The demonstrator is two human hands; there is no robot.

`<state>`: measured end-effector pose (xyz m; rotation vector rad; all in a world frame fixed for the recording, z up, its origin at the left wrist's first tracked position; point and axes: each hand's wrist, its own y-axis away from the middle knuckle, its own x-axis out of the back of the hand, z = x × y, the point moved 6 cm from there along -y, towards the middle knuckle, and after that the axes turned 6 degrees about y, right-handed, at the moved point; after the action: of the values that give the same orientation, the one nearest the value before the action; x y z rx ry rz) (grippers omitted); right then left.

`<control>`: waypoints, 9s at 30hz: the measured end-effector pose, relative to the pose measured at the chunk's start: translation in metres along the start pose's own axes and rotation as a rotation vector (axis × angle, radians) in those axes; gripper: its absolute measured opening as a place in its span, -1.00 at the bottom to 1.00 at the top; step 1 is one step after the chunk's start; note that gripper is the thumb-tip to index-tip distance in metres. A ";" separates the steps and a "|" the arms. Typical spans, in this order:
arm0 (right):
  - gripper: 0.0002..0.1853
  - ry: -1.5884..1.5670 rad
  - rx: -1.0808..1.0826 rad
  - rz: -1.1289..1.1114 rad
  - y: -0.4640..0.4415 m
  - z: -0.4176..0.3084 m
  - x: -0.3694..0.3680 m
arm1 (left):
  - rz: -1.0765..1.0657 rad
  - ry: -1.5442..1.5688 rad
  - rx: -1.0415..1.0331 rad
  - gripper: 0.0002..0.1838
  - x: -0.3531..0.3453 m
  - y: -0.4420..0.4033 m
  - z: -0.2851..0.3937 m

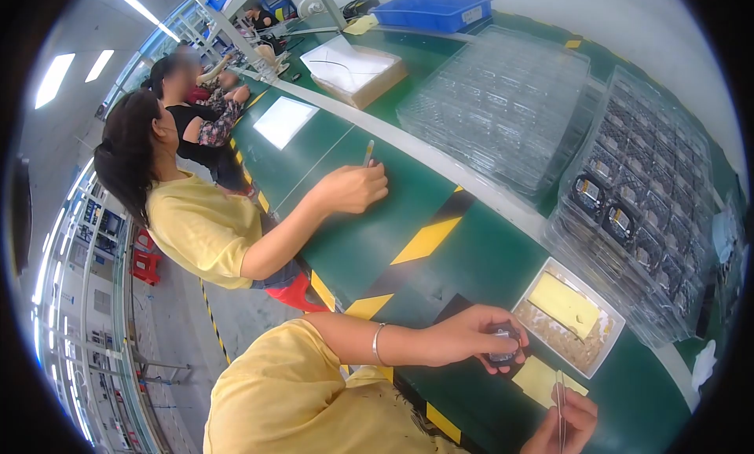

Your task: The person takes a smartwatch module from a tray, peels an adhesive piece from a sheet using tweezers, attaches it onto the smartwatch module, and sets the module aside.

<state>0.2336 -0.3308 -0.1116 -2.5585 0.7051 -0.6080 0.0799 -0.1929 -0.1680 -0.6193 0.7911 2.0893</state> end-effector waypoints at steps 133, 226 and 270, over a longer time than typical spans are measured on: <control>-0.85 -0.093 -0.284 -0.301 0.003 0.015 -0.041 | -0.167 -0.052 0.227 -0.61 -0.027 0.002 -0.031; -0.87 -0.256 -0.614 -0.002 0.022 0.077 0.011 | -0.241 -1.316 -0.175 -0.44 -0.057 -0.025 -0.031; -0.80 -0.545 -0.278 0.005 -0.002 0.001 -0.025 | -0.215 0.149 -0.083 -0.67 -0.018 -0.015 -0.017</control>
<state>0.2157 -0.3153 -0.1186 -2.7805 0.6297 0.2132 0.1051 -0.2072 -0.1726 -0.8741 0.6901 1.9029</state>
